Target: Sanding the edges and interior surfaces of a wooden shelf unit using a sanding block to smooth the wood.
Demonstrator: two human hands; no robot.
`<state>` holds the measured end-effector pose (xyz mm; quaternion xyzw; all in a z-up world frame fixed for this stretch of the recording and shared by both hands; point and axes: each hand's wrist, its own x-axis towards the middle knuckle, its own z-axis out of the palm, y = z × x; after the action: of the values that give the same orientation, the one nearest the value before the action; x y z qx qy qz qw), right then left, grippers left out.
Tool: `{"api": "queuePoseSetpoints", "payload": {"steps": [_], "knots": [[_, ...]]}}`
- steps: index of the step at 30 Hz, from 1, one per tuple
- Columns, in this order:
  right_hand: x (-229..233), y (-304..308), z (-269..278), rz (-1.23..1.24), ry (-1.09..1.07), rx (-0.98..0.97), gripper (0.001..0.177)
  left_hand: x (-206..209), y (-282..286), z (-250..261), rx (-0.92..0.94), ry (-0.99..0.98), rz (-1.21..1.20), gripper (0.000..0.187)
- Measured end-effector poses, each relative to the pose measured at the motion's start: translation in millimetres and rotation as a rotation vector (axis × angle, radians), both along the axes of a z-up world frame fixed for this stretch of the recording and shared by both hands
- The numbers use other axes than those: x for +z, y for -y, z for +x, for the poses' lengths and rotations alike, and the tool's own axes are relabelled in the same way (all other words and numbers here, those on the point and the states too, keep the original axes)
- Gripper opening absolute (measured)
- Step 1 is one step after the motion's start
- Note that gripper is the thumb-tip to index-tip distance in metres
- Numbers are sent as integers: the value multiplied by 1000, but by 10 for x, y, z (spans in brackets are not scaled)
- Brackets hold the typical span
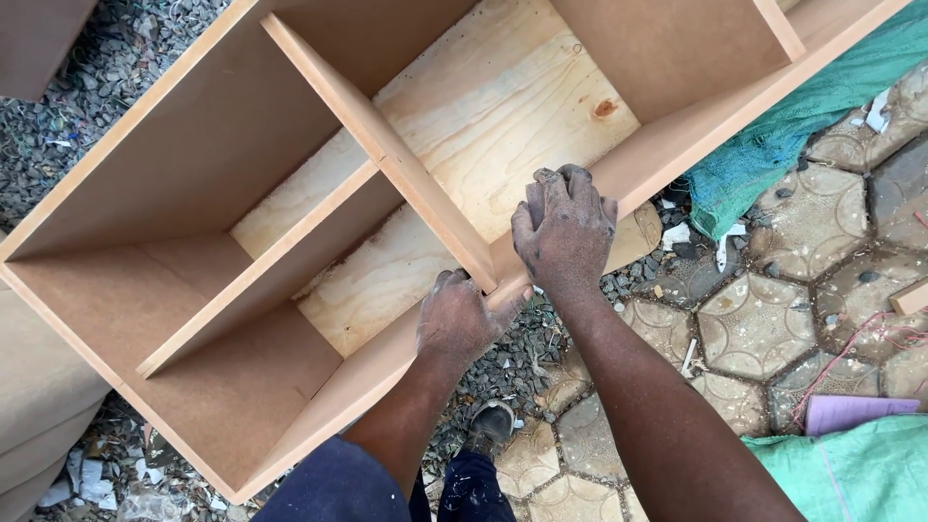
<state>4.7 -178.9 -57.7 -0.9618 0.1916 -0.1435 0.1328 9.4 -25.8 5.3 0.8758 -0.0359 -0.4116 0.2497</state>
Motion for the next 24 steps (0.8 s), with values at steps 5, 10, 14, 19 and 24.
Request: {"api": "queuePoseSetpoints", "payload": {"steps": [5,10,14,19,24], "knots": [[0,-9,7,-5,20,-5,41,-63,-1,-21,-51,125,-37,62],[128,2,13,70,-37,7,36,-312,-85,-74,-57,128,-53,65],[110,30,9,115,-38,7,37,-117,-87,-34,-65,122,-87,70],[151,40,-5,78,-38,-3,36,-300,-94,-6,-129,83,-85,70],[55,83,-1,31,-84,-5,43,-453,-88,-23,8,16,-114,60]]}}
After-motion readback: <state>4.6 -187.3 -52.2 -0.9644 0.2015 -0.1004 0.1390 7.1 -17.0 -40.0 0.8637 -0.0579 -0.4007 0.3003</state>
